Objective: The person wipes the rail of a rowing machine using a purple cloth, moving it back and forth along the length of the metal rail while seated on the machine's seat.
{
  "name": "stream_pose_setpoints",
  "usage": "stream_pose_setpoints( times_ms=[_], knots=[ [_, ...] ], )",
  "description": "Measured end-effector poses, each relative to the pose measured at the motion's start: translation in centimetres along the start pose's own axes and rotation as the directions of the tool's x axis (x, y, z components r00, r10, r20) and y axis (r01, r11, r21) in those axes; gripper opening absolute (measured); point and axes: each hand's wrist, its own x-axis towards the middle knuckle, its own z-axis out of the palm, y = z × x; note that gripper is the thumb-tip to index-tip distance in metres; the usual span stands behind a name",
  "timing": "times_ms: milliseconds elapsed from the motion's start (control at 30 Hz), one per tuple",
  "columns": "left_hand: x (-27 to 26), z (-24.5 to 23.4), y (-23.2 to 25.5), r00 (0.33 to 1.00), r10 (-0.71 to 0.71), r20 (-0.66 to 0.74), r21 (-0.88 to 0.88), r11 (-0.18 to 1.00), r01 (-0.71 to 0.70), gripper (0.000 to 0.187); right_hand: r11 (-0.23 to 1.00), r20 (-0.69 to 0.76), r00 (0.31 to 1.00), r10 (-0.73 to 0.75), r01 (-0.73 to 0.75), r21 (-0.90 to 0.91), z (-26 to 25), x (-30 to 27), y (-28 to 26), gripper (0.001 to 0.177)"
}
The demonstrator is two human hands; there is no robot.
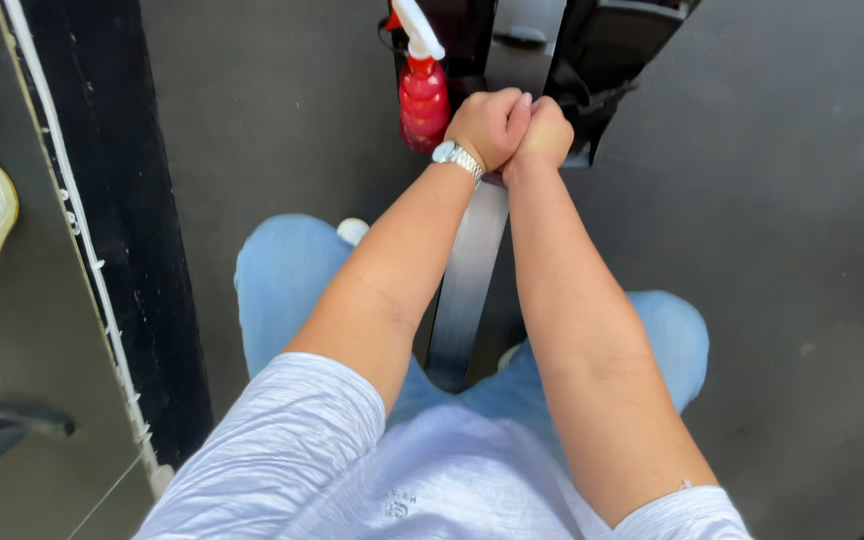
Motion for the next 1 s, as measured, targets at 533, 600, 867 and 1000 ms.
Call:
stream_pose_setpoints(
  times_ms=[533,600,867,1000],
  knots=[
    [-12.3,4.3,-3.6,0.912,0.407,-0.048,0.559,0.768,-0.313,0.048,-0.348,0.748,0.145,-0.648,0.817,-0.460,-12.5,0.0,9.0,0.063],
    [-13.1,4.7,-3.3,0.910,0.405,-0.087,0.536,0.789,-0.300,0.045,-0.450,0.759,0.196,-0.621,0.704,-0.550,-13.1,-1.8,9.1,0.064],
    [-22.6,4.0,-2.5,0.982,0.073,0.176,0.625,0.762,-0.169,0.040,-0.534,0.798,0.340,-0.498,0.605,-0.591,-16.1,-5.5,16.4,0.041],
    [-28.8,3.1,-0.4,0.970,-0.010,0.244,0.649,0.745,-0.155,0.052,-0.523,0.779,0.296,-0.552,0.605,-0.600,-18.9,-7.1,21.7,0.032]
  ],
)
